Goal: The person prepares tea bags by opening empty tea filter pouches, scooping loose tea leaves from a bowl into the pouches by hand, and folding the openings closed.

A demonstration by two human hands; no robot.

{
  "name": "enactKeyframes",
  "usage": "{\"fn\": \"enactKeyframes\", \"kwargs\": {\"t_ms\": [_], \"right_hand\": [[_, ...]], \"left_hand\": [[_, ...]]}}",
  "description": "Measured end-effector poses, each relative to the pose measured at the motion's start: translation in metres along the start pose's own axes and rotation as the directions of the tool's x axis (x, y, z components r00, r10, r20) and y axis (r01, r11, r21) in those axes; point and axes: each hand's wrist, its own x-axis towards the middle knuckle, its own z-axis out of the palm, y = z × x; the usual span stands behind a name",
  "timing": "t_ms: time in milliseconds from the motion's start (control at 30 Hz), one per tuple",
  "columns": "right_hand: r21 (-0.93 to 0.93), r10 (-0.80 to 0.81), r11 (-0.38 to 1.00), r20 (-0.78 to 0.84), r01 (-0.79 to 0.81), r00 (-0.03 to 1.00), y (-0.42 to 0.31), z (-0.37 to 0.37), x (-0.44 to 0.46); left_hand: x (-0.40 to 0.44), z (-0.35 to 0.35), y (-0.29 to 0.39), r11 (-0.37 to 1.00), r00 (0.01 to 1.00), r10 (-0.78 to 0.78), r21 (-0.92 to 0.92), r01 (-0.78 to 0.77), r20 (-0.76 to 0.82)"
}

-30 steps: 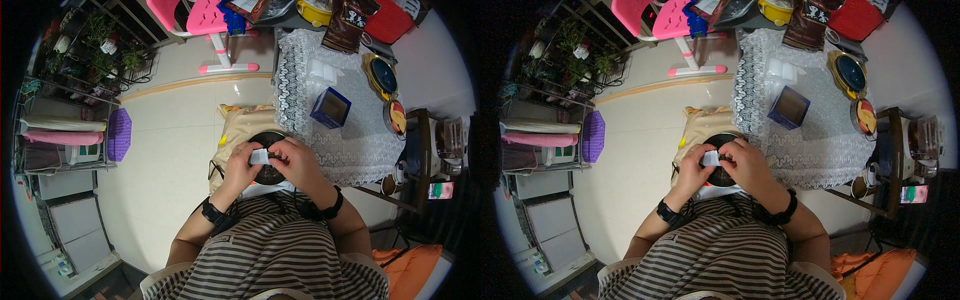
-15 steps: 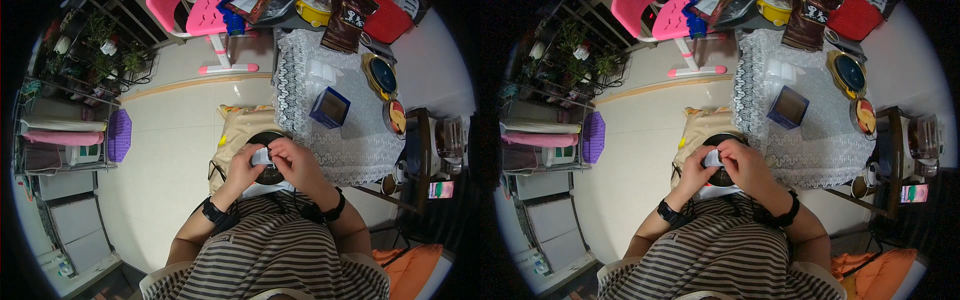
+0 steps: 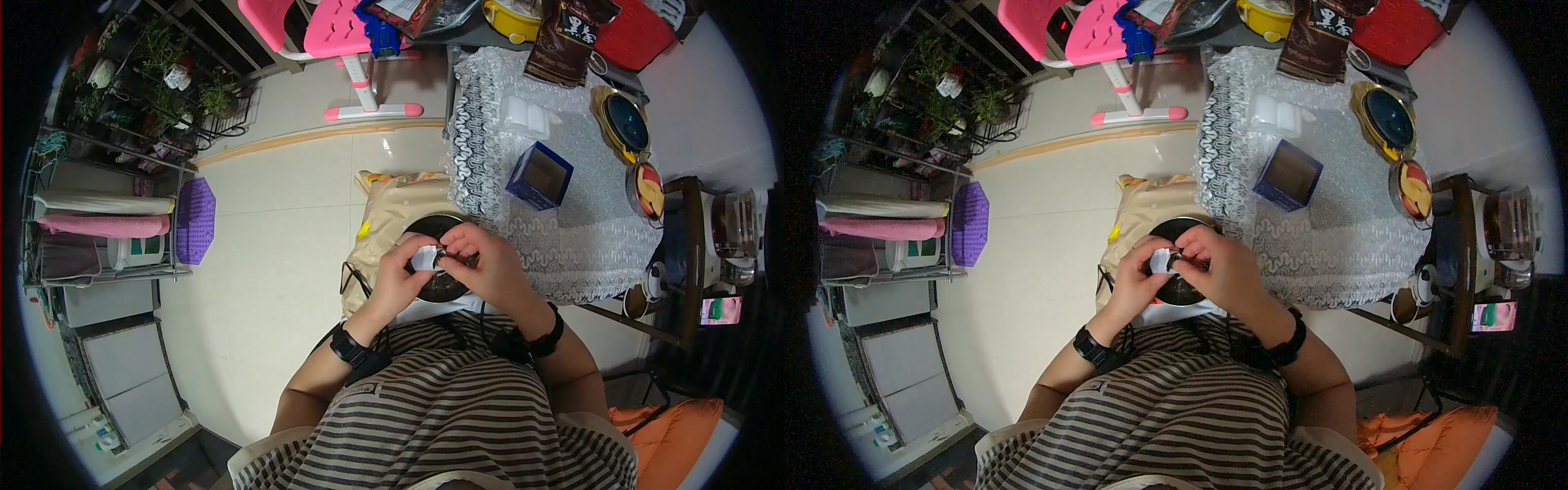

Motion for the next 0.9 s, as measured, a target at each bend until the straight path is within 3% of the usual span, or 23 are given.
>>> {"fn": "enactKeyframes", "kwargs": {"t_ms": [100, 167, 267, 367, 500, 767, 900], "right_hand": [[0.055, 0.025, 0.998, 0.021, -0.026, 0.999, 0.008, 0.001, 0.001], [0.186, 0.031, 0.982, 0.069, -0.043, 0.997, 0.017, 0.003, 0.003], [0.197, 0.044, 0.979, 0.060, -0.055, 0.997, 0.016, 0.002, 0.003], [0.078, 0.055, 0.995, 0.046, -0.058, 0.997, 0.014, -0.003, 0.003], [0.060, 0.048, 0.997, 0.093, -0.053, 0.994, 0.009, -0.010, 0.003], [0.084, 0.093, 0.991, 0.162, -0.107, 0.982, 0.004, -0.011, 0.004], [0.212, 0.043, 0.974, 0.155, -0.076, 0.987, 0.017, -0.003, 0.002]], "left_hand": [[0.000, 0.000, 0.002, 0.994, 0.997, 0.079, 0.077, -0.078, -0.016], [0.000, -0.001, 0.011, 0.971, 0.989, 0.150, 0.187, -0.147, 0.000], [0.003, -0.003, 0.028, 0.970, 0.980, 0.180, 0.148, -0.190, 0.079], [0.003, -0.010, 0.027, 0.960, 0.979, 0.205, 0.194, -0.204, 0.015], [0.004, -0.020, 0.012, 0.954, 0.985, 0.161, 0.247, -0.170, 0.058], [0.003, -0.014, 0.021, 0.895, 0.963, 0.267, 0.362, -0.261, 0.034], [-0.001, -0.009, 0.018, 0.945, 0.977, 0.213, 0.258, -0.201, -0.018]]}}
